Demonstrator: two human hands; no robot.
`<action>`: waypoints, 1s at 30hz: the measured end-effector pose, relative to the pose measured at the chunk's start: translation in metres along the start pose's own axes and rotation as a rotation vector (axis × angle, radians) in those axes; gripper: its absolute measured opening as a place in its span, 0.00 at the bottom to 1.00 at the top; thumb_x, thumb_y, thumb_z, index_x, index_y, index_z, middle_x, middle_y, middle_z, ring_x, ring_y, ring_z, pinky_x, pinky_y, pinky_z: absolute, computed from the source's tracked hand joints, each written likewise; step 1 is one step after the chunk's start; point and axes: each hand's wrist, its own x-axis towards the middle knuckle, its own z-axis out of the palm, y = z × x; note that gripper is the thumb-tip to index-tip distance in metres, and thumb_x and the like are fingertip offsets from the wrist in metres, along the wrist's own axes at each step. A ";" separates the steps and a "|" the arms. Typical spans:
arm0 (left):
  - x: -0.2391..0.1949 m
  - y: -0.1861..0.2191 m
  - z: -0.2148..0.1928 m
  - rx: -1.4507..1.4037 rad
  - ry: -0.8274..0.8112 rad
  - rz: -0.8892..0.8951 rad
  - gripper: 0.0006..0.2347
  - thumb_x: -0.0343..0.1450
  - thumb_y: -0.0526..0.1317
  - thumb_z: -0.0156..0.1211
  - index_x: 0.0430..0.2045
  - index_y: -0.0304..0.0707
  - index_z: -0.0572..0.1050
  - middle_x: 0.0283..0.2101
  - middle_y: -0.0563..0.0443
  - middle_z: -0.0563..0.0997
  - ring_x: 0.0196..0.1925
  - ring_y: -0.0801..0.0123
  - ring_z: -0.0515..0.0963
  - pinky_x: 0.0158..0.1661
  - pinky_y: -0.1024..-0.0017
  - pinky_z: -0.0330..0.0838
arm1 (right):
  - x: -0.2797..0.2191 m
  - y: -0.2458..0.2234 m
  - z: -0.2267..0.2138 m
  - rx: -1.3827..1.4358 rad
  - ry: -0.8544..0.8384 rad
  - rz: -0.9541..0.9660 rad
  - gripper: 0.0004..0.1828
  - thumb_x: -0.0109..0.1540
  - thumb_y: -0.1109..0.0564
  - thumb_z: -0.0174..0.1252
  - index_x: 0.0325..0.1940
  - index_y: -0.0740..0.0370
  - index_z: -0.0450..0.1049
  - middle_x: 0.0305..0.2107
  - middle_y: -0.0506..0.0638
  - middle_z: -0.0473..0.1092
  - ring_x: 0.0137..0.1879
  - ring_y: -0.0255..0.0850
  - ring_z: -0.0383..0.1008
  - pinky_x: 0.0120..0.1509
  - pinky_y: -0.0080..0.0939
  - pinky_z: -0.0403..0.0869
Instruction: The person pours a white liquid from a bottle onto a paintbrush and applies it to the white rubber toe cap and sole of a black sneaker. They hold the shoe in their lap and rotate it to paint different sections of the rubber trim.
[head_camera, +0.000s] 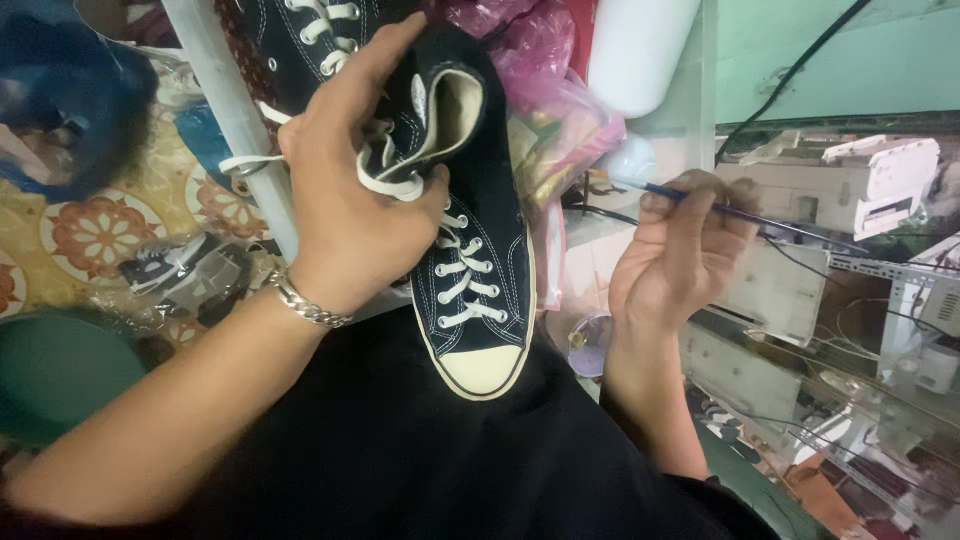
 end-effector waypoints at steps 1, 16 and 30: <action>0.000 0.002 0.001 0.073 -0.014 -0.046 0.42 0.66 0.31 0.72 0.85 0.50 0.72 0.84 0.51 0.83 0.82 0.53 0.89 0.75 0.58 0.71 | -0.002 0.002 -0.004 0.001 -0.025 0.012 0.17 0.88 0.67 0.63 0.77 0.50 0.70 0.54 0.58 0.76 0.58 0.41 0.78 0.61 0.39 0.81; 0.015 0.005 0.009 0.210 -0.094 -0.100 0.45 0.56 0.34 0.65 0.78 0.66 0.70 0.69 0.65 0.85 0.72 0.60 0.82 0.59 0.56 0.50 | -0.019 -0.026 0.031 -0.361 -0.296 -0.301 0.25 0.88 0.75 0.58 0.87 0.60 0.68 0.49 0.68 0.79 0.47 0.50 0.81 0.50 0.49 0.86; 0.014 0.000 0.008 0.165 -0.090 -0.071 0.44 0.59 0.33 0.67 0.79 0.62 0.70 0.71 0.65 0.85 0.76 0.60 0.81 0.61 0.55 0.50 | -0.024 -0.013 0.057 -0.386 -0.271 -0.236 0.13 0.84 0.69 0.61 0.71 0.61 0.69 0.47 0.68 0.79 0.49 0.49 0.81 0.54 0.44 0.86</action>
